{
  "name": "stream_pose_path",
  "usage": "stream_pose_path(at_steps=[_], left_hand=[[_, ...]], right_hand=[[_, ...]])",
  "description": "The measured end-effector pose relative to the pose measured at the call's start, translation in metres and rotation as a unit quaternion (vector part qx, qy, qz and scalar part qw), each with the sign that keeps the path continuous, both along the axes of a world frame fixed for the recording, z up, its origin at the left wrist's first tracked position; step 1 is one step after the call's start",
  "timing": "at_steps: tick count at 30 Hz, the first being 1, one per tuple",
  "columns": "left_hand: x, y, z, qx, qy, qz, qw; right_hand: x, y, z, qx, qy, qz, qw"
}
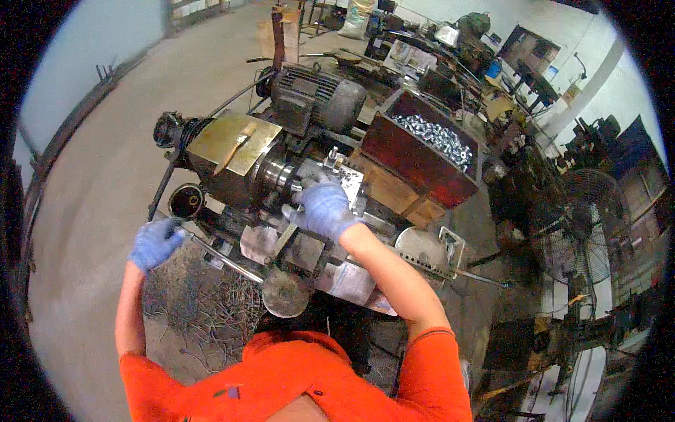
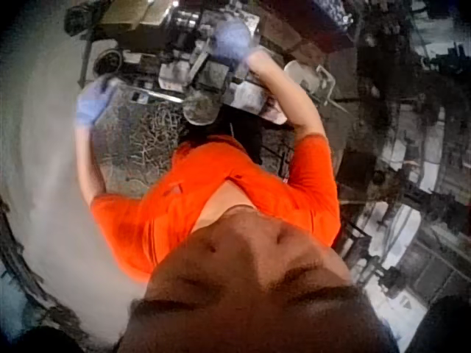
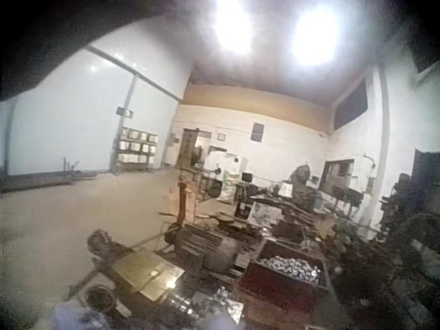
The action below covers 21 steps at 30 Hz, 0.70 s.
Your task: The person places metal pieces into a lathe machine, operates a lever to secure them, and applies a tool to the rotating part. They then remove the finished piece, place it into a bin of similar parts, and repeat the process with a new metal piece.
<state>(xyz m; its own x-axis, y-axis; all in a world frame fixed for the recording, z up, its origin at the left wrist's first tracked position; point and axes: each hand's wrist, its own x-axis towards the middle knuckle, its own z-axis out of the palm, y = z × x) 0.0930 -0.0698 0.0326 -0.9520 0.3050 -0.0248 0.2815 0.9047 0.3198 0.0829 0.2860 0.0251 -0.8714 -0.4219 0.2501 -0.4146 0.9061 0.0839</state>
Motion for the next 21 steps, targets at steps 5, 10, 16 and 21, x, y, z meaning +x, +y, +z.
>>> stream_pose_path(at_steps=[5, 10, 16, 21], left_hand=[[0.014, -0.117, -0.048, -0.123, 0.026, 0.174, 0.977], [0.039, -0.165, -0.083, -0.031, -0.039, 0.237, 0.97], [0.034, -0.14, -0.086, 0.121, -0.106, 0.245, 0.956], [0.026, -0.153, -0.114, 0.082, -0.07, 0.225, 0.968]], right_hand=[[-0.052, -0.017, -0.016, 0.042, -0.191, -0.097, 0.976], [-0.061, -0.008, -0.034, -0.043, -0.213, -0.085, 0.972], [-0.056, -0.007, -0.027, -0.113, -0.224, -0.108, 0.962], [-0.07, -0.009, -0.036, -0.099, -0.163, -0.077, 0.979]])
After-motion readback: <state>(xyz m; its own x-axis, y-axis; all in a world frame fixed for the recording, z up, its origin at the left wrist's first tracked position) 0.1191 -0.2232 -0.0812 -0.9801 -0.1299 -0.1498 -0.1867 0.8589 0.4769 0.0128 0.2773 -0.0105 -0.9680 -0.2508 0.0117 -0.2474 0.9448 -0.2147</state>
